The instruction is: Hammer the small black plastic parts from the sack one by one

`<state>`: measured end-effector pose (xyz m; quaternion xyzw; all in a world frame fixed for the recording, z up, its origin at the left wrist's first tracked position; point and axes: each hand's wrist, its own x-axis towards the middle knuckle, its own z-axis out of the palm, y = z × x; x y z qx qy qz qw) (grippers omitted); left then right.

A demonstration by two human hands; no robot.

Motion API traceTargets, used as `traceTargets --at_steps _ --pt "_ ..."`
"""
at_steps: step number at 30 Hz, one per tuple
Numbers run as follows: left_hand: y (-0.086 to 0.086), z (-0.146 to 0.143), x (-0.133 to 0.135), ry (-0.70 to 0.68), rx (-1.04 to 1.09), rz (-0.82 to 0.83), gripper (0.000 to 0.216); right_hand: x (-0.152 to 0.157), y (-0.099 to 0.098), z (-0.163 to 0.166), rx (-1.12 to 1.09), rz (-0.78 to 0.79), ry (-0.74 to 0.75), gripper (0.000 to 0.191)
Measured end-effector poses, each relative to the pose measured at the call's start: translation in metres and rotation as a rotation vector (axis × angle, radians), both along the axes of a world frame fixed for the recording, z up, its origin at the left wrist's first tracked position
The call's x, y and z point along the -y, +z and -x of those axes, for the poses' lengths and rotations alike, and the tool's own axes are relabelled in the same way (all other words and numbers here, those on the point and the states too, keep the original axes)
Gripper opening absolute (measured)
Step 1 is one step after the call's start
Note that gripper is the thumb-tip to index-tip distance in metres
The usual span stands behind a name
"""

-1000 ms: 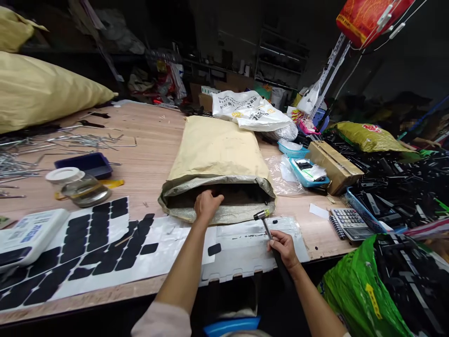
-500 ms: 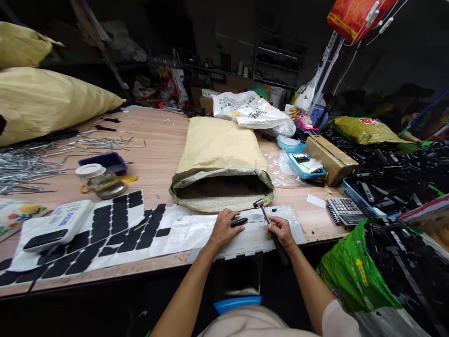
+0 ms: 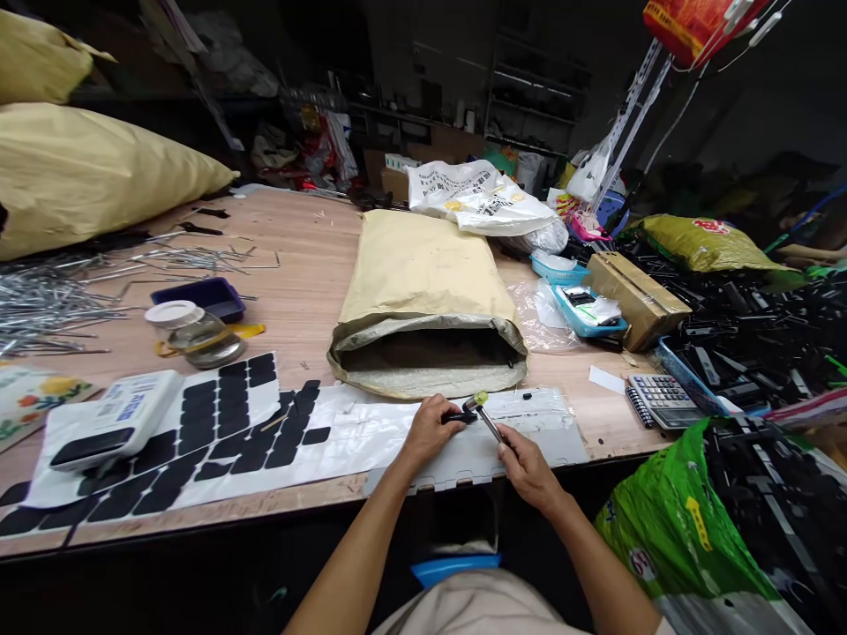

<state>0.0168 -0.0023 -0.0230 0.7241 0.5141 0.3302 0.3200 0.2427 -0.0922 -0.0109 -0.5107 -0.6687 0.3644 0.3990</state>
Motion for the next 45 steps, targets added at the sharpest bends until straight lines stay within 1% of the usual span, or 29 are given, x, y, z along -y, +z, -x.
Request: traceTargets --at_steps 3,7,10,14,19,23,28,30,32,34,36,38,40,43,45 --pt "-0.001 -0.001 0.0 -0.004 0.007 -0.006 0.008 0.002 0.002 0.004 0.101 -0.094 0.041 0.039" --pt "-0.001 -0.001 0.0 -0.001 0.0 -0.013 0.007 -0.001 0.0 0.01 0.187 -0.15 0.065 0.042" --pt "-0.001 -0.001 0.0 0.001 -0.012 -0.015 0.01 -0.002 0.0 0.012 0.228 -0.142 0.072 0.042" --pt "0.0 -0.003 0.003 0.017 -0.024 -0.023 0.008 0.001 0.003 0.01 0.154 -0.125 0.038 0.04" --pt "0.0 -0.007 0.008 0.014 -0.086 -0.093 0.019 0.004 0.005 0.003 0.117 -0.09 -0.034 0.038" --pt "0.0 -0.009 0.007 0.006 -0.11 -0.067 0.015 0.004 0.002 -0.001 0.133 -0.089 -0.047 0.038" --pt "-0.001 -0.008 0.008 0.014 -0.122 -0.057 0.015 0.002 -0.001 -0.001 0.151 -0.068 -0.048 0.037" --pt "-0.001 -0.009 0.008 0.018 -0.125 -0.05 0.015 0.0 -0.001 -0.003 0.115 -0.031 -0.052 0.036" --pt "-0.001 -0.01 0.007 0.016 -0.131 -0.043 0.013 -0.002 -0.003 -0.006 0.023 0.023 -0.073 0.036" --pt "0.002 -0.009 0.005 0.01 -0.134 -0.041 0.011 -0.005 -0.007 -0.01 -0.136 0.105 -0.098 0.039" --pt "0.006 -0.007 0.006 -0.01 -0.095 -0.076 0.014 -0.009 -0.011 -0.015 -0.342 0.188 -0.112 0.042" --pt "0.009 -0.002 0.015 -0.029 0.001 -0.147 0.021 -0.012 -0.013 -0.02 -0.541 0.234 -0.127 0.043" --pt "0.007 0.004 0.036 -0.047 0.105 -0.213 0.029 -0.015 -0.013 -0.025 -0.683 0.242 -0.165 0.043" --pt "-0.008 0.01 0.088 -0.123 0.17 -0.236 0.034 -0.019 -0.01 -0.031 -0.783 0.246 -0.227 0.043" --pt "-0.023 0.009 0.125 -0.248 0.152 -0.182 0.032 -0.02 -0.01 -0.032 -0.801 0.263 -0.243 0.043"
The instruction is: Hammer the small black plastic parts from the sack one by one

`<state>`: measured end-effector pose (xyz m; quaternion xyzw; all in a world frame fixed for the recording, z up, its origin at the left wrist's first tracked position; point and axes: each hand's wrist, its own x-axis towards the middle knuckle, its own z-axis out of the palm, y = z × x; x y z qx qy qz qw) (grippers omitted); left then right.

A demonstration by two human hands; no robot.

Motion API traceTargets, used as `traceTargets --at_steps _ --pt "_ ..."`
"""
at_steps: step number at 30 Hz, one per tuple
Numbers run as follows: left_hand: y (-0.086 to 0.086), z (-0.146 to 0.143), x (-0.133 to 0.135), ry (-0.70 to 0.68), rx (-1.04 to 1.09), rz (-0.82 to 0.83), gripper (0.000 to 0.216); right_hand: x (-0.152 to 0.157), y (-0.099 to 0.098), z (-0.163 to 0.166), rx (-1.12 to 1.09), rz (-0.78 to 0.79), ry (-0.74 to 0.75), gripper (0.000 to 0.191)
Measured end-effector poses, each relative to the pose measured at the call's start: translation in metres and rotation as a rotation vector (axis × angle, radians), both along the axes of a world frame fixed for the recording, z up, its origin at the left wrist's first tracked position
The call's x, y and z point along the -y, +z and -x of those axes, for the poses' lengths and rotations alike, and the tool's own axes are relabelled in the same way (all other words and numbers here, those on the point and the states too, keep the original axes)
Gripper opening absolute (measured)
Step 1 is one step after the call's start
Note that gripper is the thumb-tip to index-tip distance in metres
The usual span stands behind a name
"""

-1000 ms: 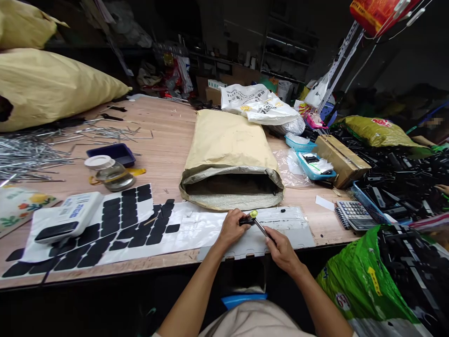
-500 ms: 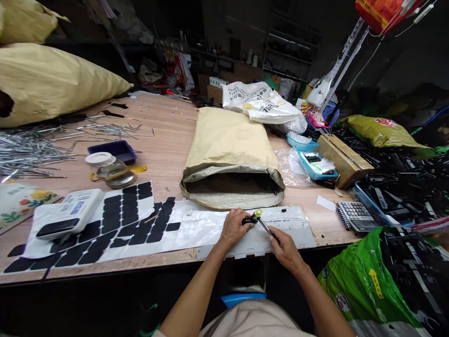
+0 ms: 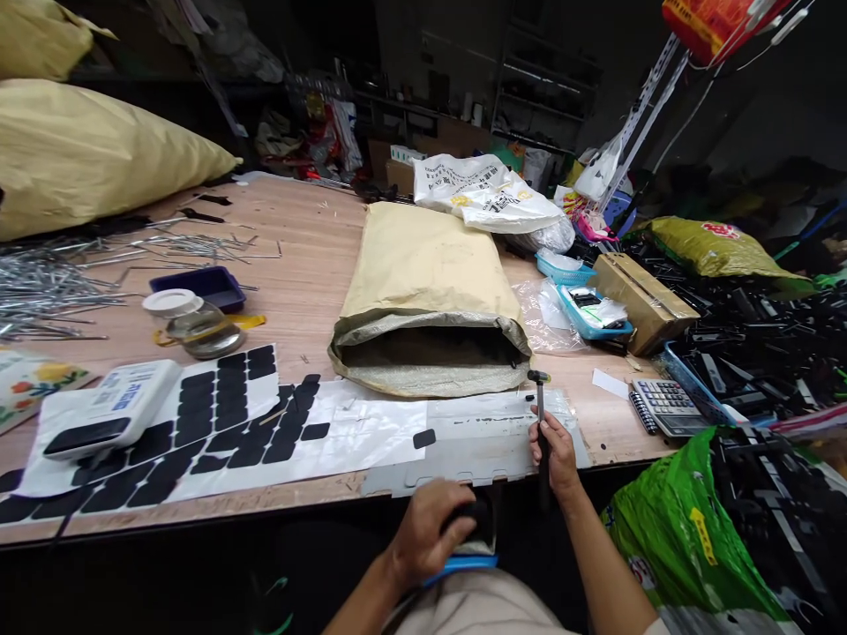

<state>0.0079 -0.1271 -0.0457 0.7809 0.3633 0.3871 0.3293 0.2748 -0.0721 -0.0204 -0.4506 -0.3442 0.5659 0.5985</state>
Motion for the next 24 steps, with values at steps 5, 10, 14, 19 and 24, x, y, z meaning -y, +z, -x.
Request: traceTargets --at_steps 5,10,14,19,24 --pt "-0.038 -0.007 0.034 0.032 -0.248 0.485 0.035 -0.001 0.0 0.003 0.012 0.006 0.034 0.044" --pt "-0.074 -0.008 0.008 0.245 -0.521 0.887 0.048 0.002 0.002 0.008 0.066 -0.014 0.054 0.044" --pt "-0.087 -0.01 0.005 0.182 -0.527 0.945 0.052 0.003 0.003 0.009 0.071 -0.014 0.05 0.044" --pt "-0.055 -0.012 0.017 0.03 -0.572 0.839 0.043 0.002 0.0 0.009 0.068 -0.017 0.057 0.043" --pt "0.038 -0.033 -0.015 -0.419 -0.134 0.825 0.04 0.001 -0.005 0.009 0.075 -0.022 0.05 0.045"
